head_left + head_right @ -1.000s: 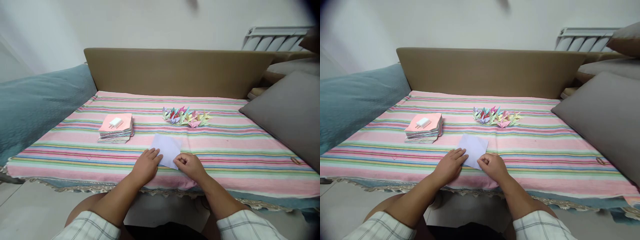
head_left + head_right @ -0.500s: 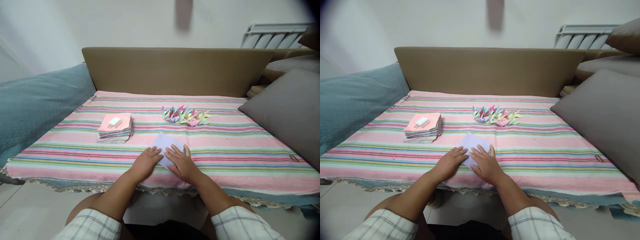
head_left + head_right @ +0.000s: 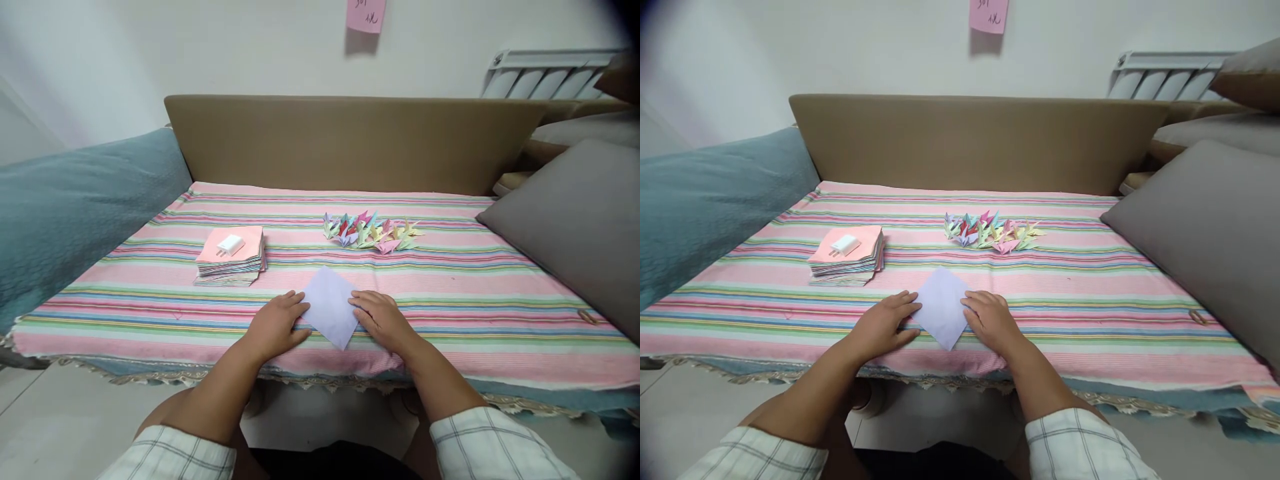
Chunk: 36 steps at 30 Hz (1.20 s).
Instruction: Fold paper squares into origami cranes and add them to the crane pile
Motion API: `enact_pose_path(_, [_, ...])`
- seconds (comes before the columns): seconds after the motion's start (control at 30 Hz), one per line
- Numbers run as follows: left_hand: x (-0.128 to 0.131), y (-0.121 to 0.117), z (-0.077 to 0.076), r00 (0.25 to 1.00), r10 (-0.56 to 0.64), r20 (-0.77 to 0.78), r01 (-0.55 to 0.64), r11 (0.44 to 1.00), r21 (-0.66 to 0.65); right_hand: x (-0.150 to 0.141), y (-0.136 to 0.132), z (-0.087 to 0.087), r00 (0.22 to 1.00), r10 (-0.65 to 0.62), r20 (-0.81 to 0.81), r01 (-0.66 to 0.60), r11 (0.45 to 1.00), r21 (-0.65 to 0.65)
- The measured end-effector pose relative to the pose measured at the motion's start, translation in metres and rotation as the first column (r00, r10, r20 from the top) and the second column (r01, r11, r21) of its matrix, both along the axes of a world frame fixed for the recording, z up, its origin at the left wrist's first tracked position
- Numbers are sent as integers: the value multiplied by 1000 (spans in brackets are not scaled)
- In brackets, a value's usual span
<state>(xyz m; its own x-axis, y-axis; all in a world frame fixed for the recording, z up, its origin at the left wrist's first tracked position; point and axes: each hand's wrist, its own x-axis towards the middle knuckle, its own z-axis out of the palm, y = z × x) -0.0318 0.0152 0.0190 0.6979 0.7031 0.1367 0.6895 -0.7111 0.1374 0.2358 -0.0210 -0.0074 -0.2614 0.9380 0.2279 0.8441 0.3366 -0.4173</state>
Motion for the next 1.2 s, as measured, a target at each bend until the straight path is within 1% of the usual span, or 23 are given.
enact_pose_path(0.1, [0, -2, 4, 1000, 27, 2, -27, 999, -20, 1, -2, 4, 1000, 19, -9, -19, 1000, 7])
enact_pose_path(0.17, [2, -4, 5, 1000, 19, -3, -19, 1000, -8, 3, -3, 5, 999, 46, 0, -46, 999, -6])
enact_pose_path(0.27, [7, -7, 5, 998, -55, 2, 55, 998, 7, 3, -4, 6, 996, 89, 14, -88, 996, -31])
enact_pose_path(0.37, [10, -6, 2, 994, -106, 13, 106, 994, -24, 2, -5, 4, 995, 97, 25, -97, 995, -30])
enact_pose_path(0.53, [9, 0, -3, 993, -116, 25, 118, 990, -72, 2, -4, 1, 997, 69, 36, -70, 997, 15])
enact_pose_path(0.77, [10, 0, -1, 993, -107, 41, 108, 993, -39, 5, 2, -3, 998, 67, -2, -67, 993, 100])
enact_pose_path(0.9, [12, 1, -1, 997, -51, 64, 50, 999, 12, 8, 6, -7, 997, 76, -8, -75, 989, 127])
enact_pose_path(1.03, [8, 5, -1, 995, 81, 62, -86, 994, 72, 11, 8, -12, 999, 49, -7, -48, 991, 125])
enact_pose_path(1.2, [0, 12, -1, 968, 224, 110, -230, 973, 37, 12, 9, -12, 997, 0, -71, 9, 991, 134])
